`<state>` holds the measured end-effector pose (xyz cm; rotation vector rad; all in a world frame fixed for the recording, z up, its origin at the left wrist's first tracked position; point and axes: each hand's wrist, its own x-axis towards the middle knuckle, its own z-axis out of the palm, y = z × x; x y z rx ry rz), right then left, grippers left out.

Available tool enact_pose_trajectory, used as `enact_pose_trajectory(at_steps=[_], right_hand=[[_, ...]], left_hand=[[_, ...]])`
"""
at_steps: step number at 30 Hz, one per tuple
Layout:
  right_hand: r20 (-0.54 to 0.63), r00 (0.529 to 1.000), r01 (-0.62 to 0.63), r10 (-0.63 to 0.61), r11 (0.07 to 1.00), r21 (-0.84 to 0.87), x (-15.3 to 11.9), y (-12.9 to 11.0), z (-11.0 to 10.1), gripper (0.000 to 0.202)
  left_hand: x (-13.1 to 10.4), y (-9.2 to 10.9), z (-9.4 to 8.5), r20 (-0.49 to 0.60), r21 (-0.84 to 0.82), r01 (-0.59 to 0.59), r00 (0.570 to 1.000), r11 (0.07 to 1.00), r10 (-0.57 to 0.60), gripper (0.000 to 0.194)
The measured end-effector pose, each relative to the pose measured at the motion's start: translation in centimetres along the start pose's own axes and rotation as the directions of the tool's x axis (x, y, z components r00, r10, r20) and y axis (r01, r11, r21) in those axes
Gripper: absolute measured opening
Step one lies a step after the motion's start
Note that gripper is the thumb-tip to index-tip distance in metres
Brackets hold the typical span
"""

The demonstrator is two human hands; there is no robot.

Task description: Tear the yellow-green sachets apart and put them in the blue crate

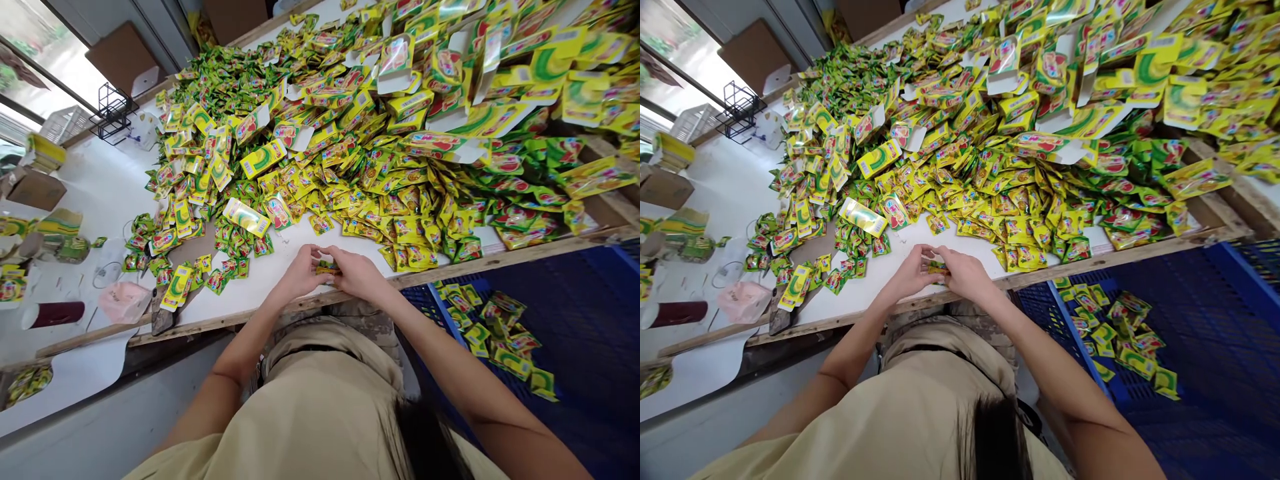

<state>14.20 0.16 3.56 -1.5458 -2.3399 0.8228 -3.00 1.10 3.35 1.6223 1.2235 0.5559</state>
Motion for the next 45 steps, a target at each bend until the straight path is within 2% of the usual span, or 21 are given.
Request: enact_pose_trajectory(at_steps=[2, 3, 5, 7, 10, 13, 17, 21, 23, 26, 28, 30, 32, 35, 37, 40, 45], right_hand=[[0.001, 1.0, -0.014, 0.014, 0.999, 0.029, 0.0, 0.7, 0.2, 0.03], [0.004, 1.0, -0.02, 0.019, 0.998, 0.055, 0.0, 1.1, 0.3, 0.024], [-0.004, 0.999, -0.033, 0.033, 0.993, 0.117, 0.0, 1.8, 0.4, 0.022], [-0.035, 0.998, -0.043, 0.05, 0.984, 0.172, -0.1, 2.3, 0.5, 0.023], [-0.095, 0.992, -0.062, 0.086, 0.971, 0.231, -0.3, 2.8, 0.7, 0.023], [-0.137, 0.982, -0.085, 0.127, 0.957, 0.279, -0.5, 3.2, 0.7, 0.023], [-0.199, 0.961, -0.1, 0.19, 0.914, 0.392, -1.1, 4.1, -0.1, 0.024], [-0.251, 0.914, -0.113, 0.32, 0.792, 0.6, -1.9, 5.3, -1.6, 0.032], [-0.284, 0.882, -0.077, 0.377, 0.708, 0.702, -2.2, 5.7, -2.3, 0.037], [-0.352, 0.828, -0.005, 0.436, 0.634, 0.773, -2.1, 5.4, -3.0, 0.041], [-0.419, 0.798, 0.035, 0.433, 0.66, 0.75, -1.6, 4.7, -3.3, 0.041], [-0.477, 0.779, 0.03, 0.407, 0.736, 0.676, -1.1, 4.0, -3.4, 0.039], [-0.486, 0.799, -0.029, 0.355, 0.829, 0.558, -0.6, 3.4, -3.5, 0.035], [-0.38, 0.884, -0.131, 0.272, 0.925, 0.358, -0.5, 3.0, -3.7, 0.03], [-0.3, 0.917, -0.187, 0.263, 0.947, 0.26, -0.5, 3.0, -4.0, 0.03], [-0.196, 0.942, -0.248, 0.272, 0.959, 0.14, -0.5, 2.9, -4.6, 0.028], [-0.009, 0.981, -0.192, 0.192, 0.981, -0.014, 0.3, 2.5, -5.8, 0.024]], left_hand=[[1.0, 0.7, -1.9, -0.03, 0.119, -0.099, 0.994, 0.988, 0.103, 0.064], [1.8, 1.1, -3.2, -0.051, 0.244, -0.153, 0.984, 0.958, 0.17, 0.059], [3.6, 1.7, -6.0, -0.064, 0.527, -0.196, 0.961, 0.827, 0.269, 0.05], [5.6, 1.8, -8.6, -0.021, 0.716, -0.19, 0.956, 0.671, 0.294, 0.046], [8.3, 1.4, -10.9, 0.075, 0.816, -0.217, 0.959, 0.536, 0.274, 0.032], [9.9, 1.4, -11.4, 0.132, 0.819, -0.276, 0.944, 0.504, 0.303, 0.022], [9.9, 2.8, -10.2, 0.151, 0.767, -0.304, 0.941, 0.565, 0.302, 0.024], [7.9, 3.3, -7.2, 0.143, 0.627, -0.259, 0.965, 0.734, 0.219, 0.023], [6.5, 2.5, -5.2, 0.12, 0.49, -0.239, 0.971, 0.838, 0.207, 0.023], [4.5, 0.6, -2.3, -0.004, 0.209, -0.142, 0.989, 0.968, 0.146, 0.023], [3.4, -0.3, -0.8, -0.05, -0.025, -0.073, 0.996, 0.997, 0.072, 0.024], [2.6, -0.7, 0.3, -0.043, -0.212, -0.024, 0.999, 0.977, 0.015, 0.028], [2.0, -0.7, 0.8, -0.042, -0.288, -0.005, 0.999, 0.958, -0.008, 0.03], [1.3, -0.6, 1.2, -0.084, -0.294, 0.002, 0.996, 0.956, -0.028, 0.03], [1.0, -0.8, 1.4, -0.094, -0.304, 0.02, 0.994, 0.953, -0.05, 0.03], [0.8, -1.4, 1.9, -0.097, -0.288, 0.039, 0.993, 0.957, -0.07, 0.03], [0.5, -1.5, 2.4, -0.102, -0.208, 0.017, 0.994, 0.978, -0.039, 0.026]])
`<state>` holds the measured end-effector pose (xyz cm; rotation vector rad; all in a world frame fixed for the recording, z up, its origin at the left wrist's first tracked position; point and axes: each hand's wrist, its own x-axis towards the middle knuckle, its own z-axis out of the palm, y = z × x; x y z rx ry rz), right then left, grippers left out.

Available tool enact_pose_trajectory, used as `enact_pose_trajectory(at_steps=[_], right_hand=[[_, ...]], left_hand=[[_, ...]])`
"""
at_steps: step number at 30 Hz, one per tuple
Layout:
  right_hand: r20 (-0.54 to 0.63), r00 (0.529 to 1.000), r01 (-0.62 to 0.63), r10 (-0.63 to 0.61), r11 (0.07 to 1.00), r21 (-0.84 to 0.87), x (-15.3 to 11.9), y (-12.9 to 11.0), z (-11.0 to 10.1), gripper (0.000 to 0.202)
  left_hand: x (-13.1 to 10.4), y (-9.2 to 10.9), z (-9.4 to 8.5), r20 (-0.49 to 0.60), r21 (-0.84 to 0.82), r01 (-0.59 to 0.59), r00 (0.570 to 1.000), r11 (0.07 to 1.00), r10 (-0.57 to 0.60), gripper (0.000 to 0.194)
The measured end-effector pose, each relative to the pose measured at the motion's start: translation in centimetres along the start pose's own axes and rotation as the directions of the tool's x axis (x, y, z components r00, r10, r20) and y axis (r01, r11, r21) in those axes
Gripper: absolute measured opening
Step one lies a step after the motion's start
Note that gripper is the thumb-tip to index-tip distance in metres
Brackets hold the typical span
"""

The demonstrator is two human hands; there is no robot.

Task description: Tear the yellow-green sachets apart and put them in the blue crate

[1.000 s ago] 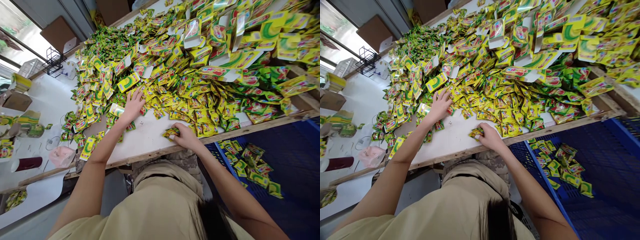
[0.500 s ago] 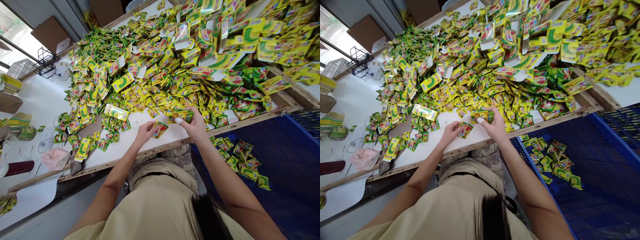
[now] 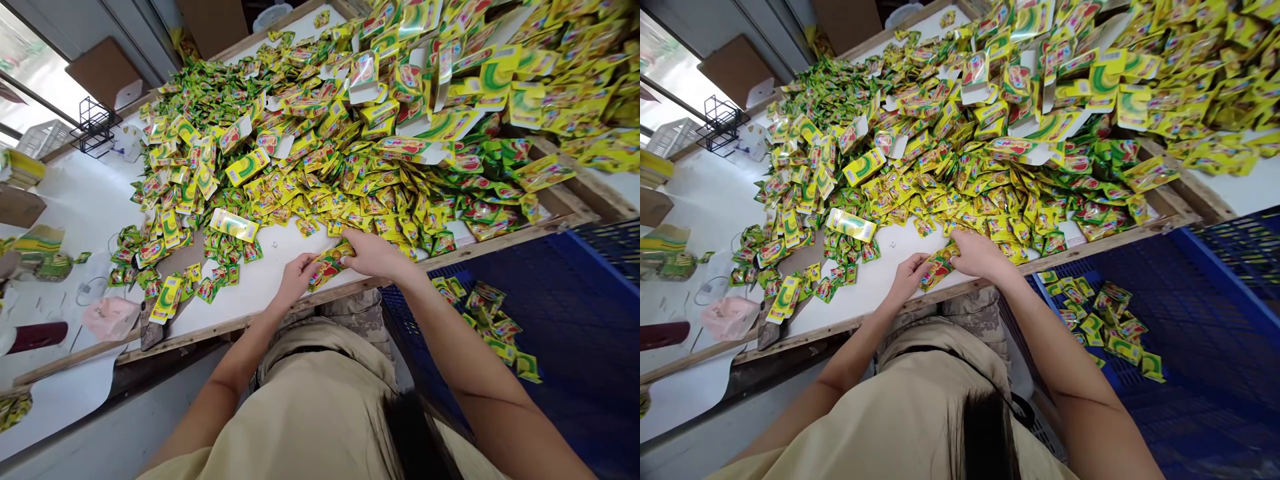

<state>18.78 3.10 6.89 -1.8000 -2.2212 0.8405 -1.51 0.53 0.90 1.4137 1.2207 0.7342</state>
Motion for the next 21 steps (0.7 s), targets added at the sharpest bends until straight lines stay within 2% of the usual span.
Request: enact_pose_trajectory(at_steps=[4, 7, 11, 14, 16, 18, 21], right_hand=[[0.055, 0.992, 0.106, -0.11, 0.992, 0.062, 1.1, 0.5, -0.2, 0.022], [-0.05, 0.989, 0.144, -0.136, 0.952, 0.27, 1.7, 1.2, 0.3, 0.02], [-0.22, 0.966, 0.231, -0.133, 0.822, 0.521, 2.0, 1.6, 1.6, 0.024], [-0.249, 0.959, 0.274, -0.137, 0.683, 0.677, 2.2, 1.6, 3.0, 0.023], [-0.246, 0.962, 0.262, -0.116, 0.633, 0.728, 2.4, 1.7, 3.9, 0.019], [-0.218, 0.971, 0.227, -0.097, 0.654, 0.721, 2.5, 1.9, 4.3, 0.013], [-0.145, 0.981, 0.191, -0.127, 0.748, 0.636, 2.5, 2.0, 3.7, 0.011]], left_hand=[[-0.1, 0.2, 0.0, -0.009, 0.019, -0.011, 1.0, 1.0, 0.011, 0.027], [0.0, 0.1, -0.1, 0.009, -0.079, 0.007, 1.0, 0.997, -0.007, 0.032], [0.4, -0.1, 0.0, 0.075, -0.213, 0.004, 0.997, 0.977, 0.013, 0.038], [0.6, -0.2, 0.1, 0.114, -0.278, -0.003, 0.993, 0.96, 0.036, 0.039], [0.6, -0.3, 0.2, 0.133, -0.306, 0.011, 0.991, 0.952, 0.031, 0.04], [0.6, -0.4, 0.3, 0.15, -0.321, 0.031, 0.988, 0.946, 0.018, 0.04], [0.5, -0.4, 0.2, 0.176, -0.331, 0.047, 0.984, 0.943, 0.012, 0.04]])
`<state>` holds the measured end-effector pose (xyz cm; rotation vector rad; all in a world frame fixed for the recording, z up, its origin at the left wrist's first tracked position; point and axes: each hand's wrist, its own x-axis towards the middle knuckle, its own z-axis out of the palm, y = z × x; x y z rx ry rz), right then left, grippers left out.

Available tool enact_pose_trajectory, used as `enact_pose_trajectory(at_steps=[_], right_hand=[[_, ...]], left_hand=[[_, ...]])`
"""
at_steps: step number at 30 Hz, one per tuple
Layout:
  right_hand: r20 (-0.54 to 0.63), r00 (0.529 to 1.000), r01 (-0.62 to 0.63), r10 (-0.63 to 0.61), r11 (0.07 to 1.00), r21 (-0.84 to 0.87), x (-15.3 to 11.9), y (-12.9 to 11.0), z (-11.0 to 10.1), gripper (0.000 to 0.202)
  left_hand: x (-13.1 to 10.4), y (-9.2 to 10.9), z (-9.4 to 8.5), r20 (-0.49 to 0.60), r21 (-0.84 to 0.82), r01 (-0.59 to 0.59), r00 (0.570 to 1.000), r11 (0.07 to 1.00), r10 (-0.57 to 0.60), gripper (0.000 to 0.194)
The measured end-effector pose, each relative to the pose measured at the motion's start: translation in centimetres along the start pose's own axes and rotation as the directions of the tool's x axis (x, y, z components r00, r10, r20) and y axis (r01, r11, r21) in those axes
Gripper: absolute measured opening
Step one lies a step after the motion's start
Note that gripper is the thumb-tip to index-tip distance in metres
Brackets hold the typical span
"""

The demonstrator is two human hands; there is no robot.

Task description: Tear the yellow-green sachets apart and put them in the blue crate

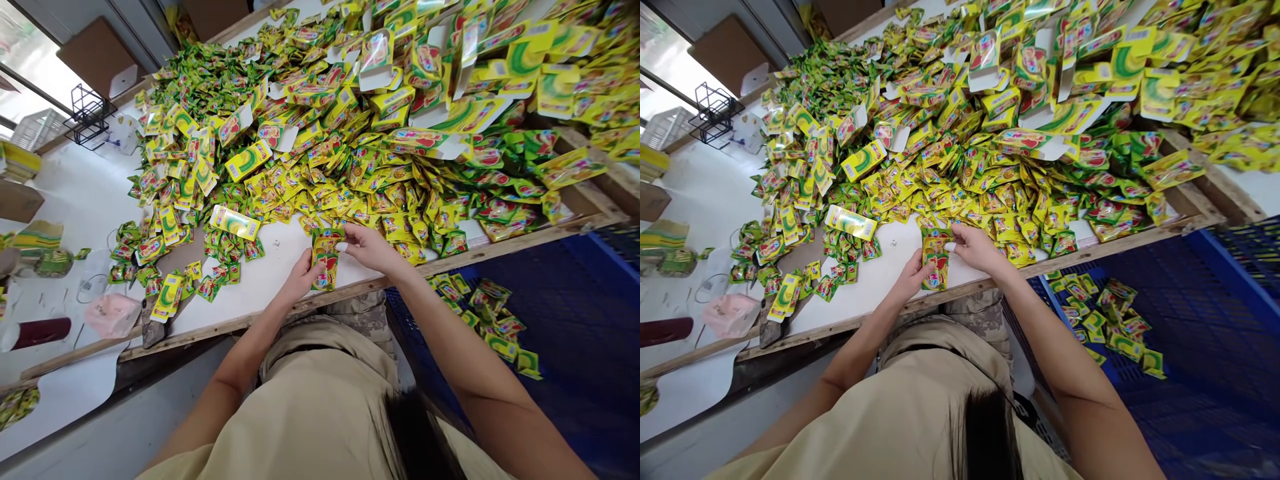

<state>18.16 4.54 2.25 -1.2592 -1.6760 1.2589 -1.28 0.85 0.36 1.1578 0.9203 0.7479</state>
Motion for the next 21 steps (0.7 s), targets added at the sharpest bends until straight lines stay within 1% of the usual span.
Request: enact_pose_trajectory(at_steps=[2, 4, 6, 8, 10, 11, 13, 15, 17, 19, 21], right_hand=[[0.021, 1.0, 0.003, -0.001, 0.995, -0.103, 0.1, -0.7, -0.7, 0.015], [0.003, 1.0, 0.008, -0.008, 0.979, -0.203, 0.1, -1.3, -1.2, 0.019], [0.006, 1.0, 0.003, -0.001, 0.956, -0.292, 0.1, -1.9, -1.6, 0.017], [0.064, 0.998, 0.001, 0.024, 0.929, -0.369, 0.0, -2.3, -2.0, 0.013], [0.114, 0.993, 0.034, 0.013, 0.915, -0.401, -0.2, -2.7, -2.5, 0.018], [0.109, 0.994, 0.063, -0.021, 0.915, -0.398, -0.3, -3.0, -2.8, 0.025], [0.05, 0.991, 0.133, -0.123, 0.913, -0.386, -0.6, -3.7, -3.1, 0.036], [-0.007, 0.974, 0.202, -0.224, 0.892, -0.405, -0.9, -4.4, -3.1, 0.032], [0.01, 0.961, 0.251, -0.278, 0.851, -0.461, -1.1, -4.8, -2.7, 0.021], [0.063, 0.961, 0.26, -0.268, 0.807, -0.53, -1.1, -5.0, -2.3, 0.017], [0.118, 0.976, 0.219, -0.185, 0.763, -0.608, -0.9, -5.2, -2.0, 0.017]], left_hand=[[-0.1, 0.1, 0.0, 0.007, 0.01, -0.005, 1.0, 1.0, 0.005, 0.04], [-0.1, 0.2, 0.0, 0.002, 0.025, -0.01, 1.0, 1.0, 0.01, 0.04], [-0.2, 0.3, 0.1, -0.001, 0.023, -0.01, 1.0, 1.0, 0.01, 0.04], [-0.3, 0.4, 0.2, 0.007, 0.018, -0.008, 1.0, 1.0, 0.008, 0.041], [-0.3, 0.5, 0.4, 0.011, 0.029, -0.011, 1.0, 1.0, 0.011, 0.041], [-0.3, 0.6, 0.4, 0.011, 0.036, -0.013, 1.0, 0.999, 0.013, 0.04], [-0.3, 0.8, 0.6, 0.011, 0.037, -0.021, 1.0, 0.999, 0.021, 0.04], [-0.2, 0.8, 0.7, 0.014, 0.021, -0.038, 0.999, 0.999, 0.038, 0.04], [-0.2, 0.9, 0.9, 0.021, 0.012, -0.055, 0.998, 0.998, 0.054, 0.041], [-0.2, 0.9, 1.0, 0.015, 0.015, -0.057, 0.998, 0.998, 0.057, 0.042], [-0.2, 0.9, 1.1, 0.007, 0.027, -0.047, 0.999, 0.999, 0.047, 0.044]])
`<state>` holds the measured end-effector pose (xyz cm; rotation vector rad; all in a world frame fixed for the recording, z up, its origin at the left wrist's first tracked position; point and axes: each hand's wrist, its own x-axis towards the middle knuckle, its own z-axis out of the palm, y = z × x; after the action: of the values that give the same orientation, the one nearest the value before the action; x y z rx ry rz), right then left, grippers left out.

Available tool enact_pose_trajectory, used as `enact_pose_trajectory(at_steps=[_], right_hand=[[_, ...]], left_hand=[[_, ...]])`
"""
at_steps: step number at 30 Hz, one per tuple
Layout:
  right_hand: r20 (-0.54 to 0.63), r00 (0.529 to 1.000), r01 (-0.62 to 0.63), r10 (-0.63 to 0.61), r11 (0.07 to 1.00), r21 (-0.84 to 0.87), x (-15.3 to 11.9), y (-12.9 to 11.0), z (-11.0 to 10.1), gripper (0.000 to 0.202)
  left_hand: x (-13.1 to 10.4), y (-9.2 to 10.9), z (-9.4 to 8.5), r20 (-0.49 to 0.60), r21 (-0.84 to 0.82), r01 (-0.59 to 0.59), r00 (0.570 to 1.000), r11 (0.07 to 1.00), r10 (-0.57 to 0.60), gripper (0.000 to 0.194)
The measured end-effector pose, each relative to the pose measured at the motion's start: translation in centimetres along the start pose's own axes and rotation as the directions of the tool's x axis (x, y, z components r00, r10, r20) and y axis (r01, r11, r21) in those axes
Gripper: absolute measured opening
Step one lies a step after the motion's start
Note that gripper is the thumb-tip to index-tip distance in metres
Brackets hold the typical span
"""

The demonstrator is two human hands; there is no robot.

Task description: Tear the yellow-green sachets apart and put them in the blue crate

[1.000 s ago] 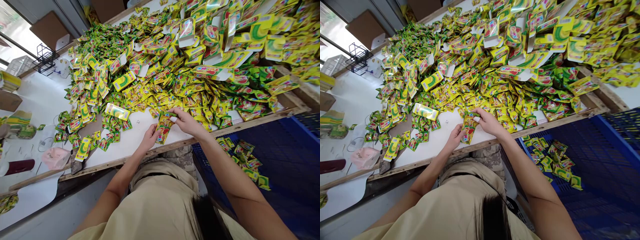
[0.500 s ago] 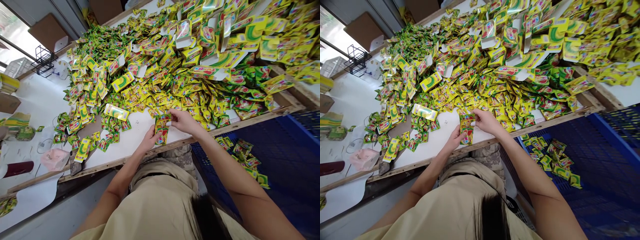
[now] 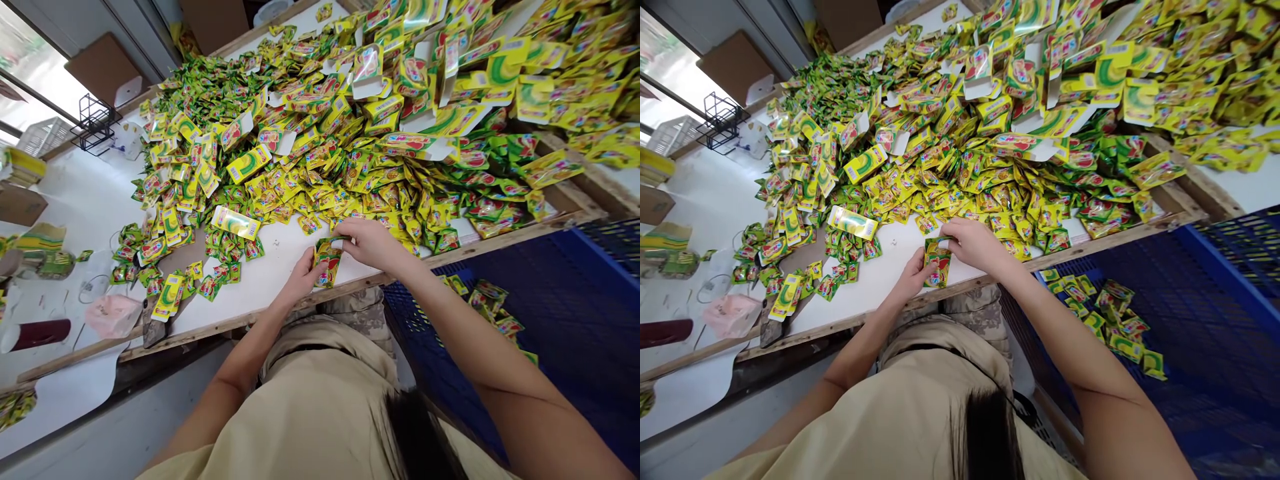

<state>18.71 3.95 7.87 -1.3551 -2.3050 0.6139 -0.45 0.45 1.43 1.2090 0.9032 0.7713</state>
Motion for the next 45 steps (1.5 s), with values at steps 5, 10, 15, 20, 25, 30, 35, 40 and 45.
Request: enact_pose_trajectory(at_steps=[5, 10, 15, 20, 25, 30, 35, 40, 45], right_hand=[[0.265, 0.952, -0.123, 0.156, 0.983, -0.137, 1.3, -0.3, -1.3, 0.024], [0.408, 0.896, -0.178, 0.173, 0.984, -0.026, 1.9, 0.1, -1.6, 0.029], [0.167, 0.978, -0.138, 0.121, 0.986, 0.091, 1.2, 0.9, -0.5, 0.017], [0.08, 0.987, -0.155, 0.139, 0.957, 0.245, 0.6, 1.3, 0.2, 0.009], [0.223, 0.97, -0.135, 0.096, 0.977, 0.167, 0.6, 0.7, 0.6, 0.014], [0.359, 0.93, -0.127, 0.086, 0.988, 0.092, 1.0, -0.2, -0.3, 0.024], [0.544, 0.838, -0.134, 0.047, 0.983, 0.122, 1.6, -0.1, -1.0, 0.029], [0.346, 0.929, -0.093, 0.133, 0.987, -0.132, 1.1, -0.9, -0.4, 0.029], [0.249, 0.944, -0.159, 0.218, 0.959, -0.234, 0.3, -1.6, 0.9, 0.03]], left_hand=[[0.0, 0.5, 0.2, 0.003, 0.041, 0.022, 1.0, 0.999, -0.022, 0.046], [0.0, 0.8, 0.2, 0.025, 0.079, 0.037, 0.999, 0.996, -0.04, 0.042], [0.2, 0.9, 0.2, 0.01, 0.046, 0.038, 0.999, 0.998, -0.038, 0.047], [0.2, 1.0, 0.1, 0.031, 0.069, 0.031, 0.999, 0.997, -0.033, 0.048], [0.2, 0.7, 0.0, 0.029, 0.117, 0.017, 0.999, 0.993, -0.021, 0.041], [0.2, 0.4, 0.0, 0.055, 0.109, 0.008, 0.998, 0.994, -0.014, 0.04], [0.2, 0.7, 0.2, 0.068, 0.19, -0.012, 0.998, 0.982, -0.001, 0.035], [0.4, 1.0, 0.1, 0.051, 0.116, 0.057, 0.997, 0.992, -0.063, 0.038], [0.7, 1.1, -0.1, 0.046, 0.066, 0.064, 0.997, 0.996, -0.067, 0.045]])
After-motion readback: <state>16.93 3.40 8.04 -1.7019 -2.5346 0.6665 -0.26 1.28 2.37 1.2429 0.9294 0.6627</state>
